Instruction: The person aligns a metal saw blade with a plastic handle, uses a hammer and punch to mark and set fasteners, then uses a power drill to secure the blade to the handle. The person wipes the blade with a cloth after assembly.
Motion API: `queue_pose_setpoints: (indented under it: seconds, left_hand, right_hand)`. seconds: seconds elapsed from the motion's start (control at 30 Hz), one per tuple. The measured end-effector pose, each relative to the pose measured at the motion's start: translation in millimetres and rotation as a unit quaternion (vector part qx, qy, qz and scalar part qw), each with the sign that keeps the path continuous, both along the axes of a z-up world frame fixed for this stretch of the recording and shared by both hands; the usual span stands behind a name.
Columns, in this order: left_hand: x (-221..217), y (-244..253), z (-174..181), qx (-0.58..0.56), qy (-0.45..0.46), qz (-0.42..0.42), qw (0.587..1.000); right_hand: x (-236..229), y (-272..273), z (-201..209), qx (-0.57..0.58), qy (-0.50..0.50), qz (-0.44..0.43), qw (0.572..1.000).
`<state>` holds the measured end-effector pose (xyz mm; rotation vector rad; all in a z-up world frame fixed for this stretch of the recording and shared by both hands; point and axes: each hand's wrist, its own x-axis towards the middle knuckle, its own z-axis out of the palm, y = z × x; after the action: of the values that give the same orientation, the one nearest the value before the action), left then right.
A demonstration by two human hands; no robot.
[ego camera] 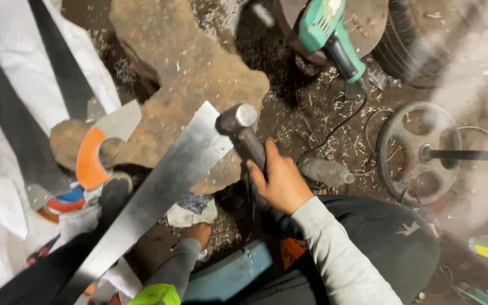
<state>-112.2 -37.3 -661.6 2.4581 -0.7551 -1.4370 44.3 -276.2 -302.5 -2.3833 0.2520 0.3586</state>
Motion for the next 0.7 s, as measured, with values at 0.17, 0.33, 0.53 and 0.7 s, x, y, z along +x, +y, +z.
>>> queue_pose_setpoints:
  seconds: [0.17,0.33,0.53,0.7]
  left_hand:
    - [-1,-5,-4,-0.073,-0.082,-0.165,0.98]
    - [-13,-17,1,-0.083,-0.138,-0.172,0.972]
    - [-8,-26,4,-0.072,-0.133,-0.118,0.981]
    - [21,-35,71,-0.109,0.053,0.072,0.99]
  right_hand:
    - [-1,1,-1,0.0,0.037,-0.016,0.999]
    - [1,-1,-2,0.001,0.045,-0.016,0.999]
    - [2,-1,-1,-0.01,0.035,-0.008,0.999]
    - [-1,-3,-5,0.013,0.044,-0.012,0.999]
